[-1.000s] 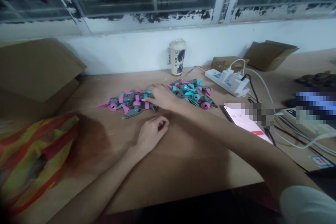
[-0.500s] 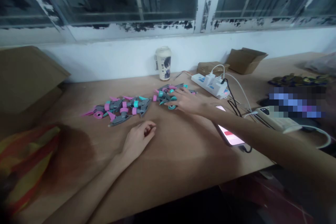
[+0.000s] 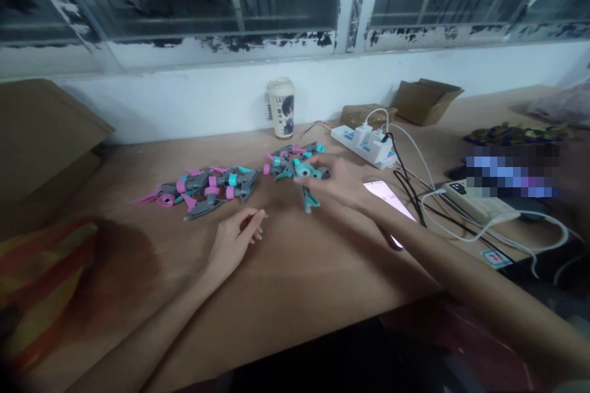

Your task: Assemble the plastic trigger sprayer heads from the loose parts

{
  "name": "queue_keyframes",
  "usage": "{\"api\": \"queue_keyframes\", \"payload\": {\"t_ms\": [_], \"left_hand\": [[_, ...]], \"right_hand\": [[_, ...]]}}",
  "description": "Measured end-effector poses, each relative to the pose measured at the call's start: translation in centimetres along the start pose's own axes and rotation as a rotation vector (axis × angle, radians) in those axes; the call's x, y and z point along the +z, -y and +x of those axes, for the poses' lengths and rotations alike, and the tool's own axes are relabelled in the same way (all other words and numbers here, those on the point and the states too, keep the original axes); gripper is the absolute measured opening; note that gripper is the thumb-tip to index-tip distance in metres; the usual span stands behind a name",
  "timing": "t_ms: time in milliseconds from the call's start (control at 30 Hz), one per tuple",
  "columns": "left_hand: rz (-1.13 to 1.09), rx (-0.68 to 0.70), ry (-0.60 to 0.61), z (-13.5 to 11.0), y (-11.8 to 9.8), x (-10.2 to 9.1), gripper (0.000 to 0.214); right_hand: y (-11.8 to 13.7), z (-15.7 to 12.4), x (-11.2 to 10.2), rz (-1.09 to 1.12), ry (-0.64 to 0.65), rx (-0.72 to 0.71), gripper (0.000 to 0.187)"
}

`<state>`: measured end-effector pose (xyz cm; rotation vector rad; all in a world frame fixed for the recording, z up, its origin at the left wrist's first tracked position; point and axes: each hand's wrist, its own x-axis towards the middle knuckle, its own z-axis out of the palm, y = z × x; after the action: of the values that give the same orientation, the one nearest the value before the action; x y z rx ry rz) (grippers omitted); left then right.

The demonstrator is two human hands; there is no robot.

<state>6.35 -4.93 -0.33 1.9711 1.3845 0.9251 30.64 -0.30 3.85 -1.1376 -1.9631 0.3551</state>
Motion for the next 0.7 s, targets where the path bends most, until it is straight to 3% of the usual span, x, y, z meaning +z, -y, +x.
{"api": "queue_keyframes", "payload": {"t_ms": [133, 267, 533, 700], "left_hand": [[-0.123, -0.080, 0.053, 0.1, 0.0, 0.0, 0.028], [-0.251, -0.110, 0.140, 0.4, 0.4, -0.1, 0.024], [-0.278, -0.087, 0.219, 1.1, 0.2, 0.0, 0.029], [-0.375, -0.101, 0.390, 1.1, -1.2, -0.4, 0.024]], "right_hand": [[0.9, -2.4, 2.3, -0.282, 0.156, -0.213, 0.026], [1.0, -3.8, 5.0, -0.212, 0.225, -0.283, 0.033], [1.4, -4.9, 6.3, -0.132, 0.115, -0.229, 0.036], [1.9, -5.5, 6.8, -0.033, 0.101, -0.247, 0.039]]}}
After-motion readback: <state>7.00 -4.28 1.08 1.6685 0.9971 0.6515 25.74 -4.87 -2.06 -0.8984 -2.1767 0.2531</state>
